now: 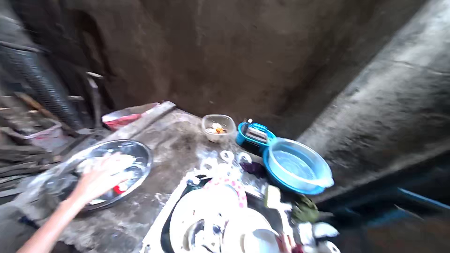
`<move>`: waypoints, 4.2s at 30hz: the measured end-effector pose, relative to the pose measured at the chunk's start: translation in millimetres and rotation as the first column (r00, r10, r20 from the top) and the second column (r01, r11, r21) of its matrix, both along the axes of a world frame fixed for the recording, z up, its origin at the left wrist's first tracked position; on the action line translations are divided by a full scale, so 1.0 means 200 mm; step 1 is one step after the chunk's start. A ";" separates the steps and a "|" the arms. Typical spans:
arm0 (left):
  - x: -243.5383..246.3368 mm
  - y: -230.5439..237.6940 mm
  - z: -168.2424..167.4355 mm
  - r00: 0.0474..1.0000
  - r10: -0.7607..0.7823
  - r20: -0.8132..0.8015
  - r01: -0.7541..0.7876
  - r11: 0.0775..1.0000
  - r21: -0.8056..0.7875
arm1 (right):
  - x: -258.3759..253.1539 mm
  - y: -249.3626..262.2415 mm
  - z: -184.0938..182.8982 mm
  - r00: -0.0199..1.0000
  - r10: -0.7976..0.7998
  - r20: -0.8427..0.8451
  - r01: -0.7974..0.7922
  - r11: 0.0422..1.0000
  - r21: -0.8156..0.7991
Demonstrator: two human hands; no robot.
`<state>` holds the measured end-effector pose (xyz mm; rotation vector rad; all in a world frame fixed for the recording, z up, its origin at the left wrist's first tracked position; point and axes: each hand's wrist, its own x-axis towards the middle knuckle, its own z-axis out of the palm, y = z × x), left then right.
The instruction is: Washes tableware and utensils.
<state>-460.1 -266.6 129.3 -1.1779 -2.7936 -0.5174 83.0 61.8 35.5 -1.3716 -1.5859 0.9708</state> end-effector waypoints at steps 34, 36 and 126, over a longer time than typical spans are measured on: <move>2.01 1.59 -0.43 0.498 -0.504 0.705 0.503 0.831 0.238 | 0.17 -0.10 -0.03 0.923 0.137 -0.360 -0.259 0.912 -0.319; 2.11 1.62 -0.32 0.581 -0.492 0.649 0.596 0.800 0.073 | 0.09 -0.15 -0.04 0.868 0.008 -0.496 -0.213 0.909 -0.359; 2.14 1.34 -0.30 0.506 -0.601 0.618 0.819 0.559 -0.127 | 0.07 -0.06 0.07 0.475 -0.304 -0.826 -0.321 0.814 -0.484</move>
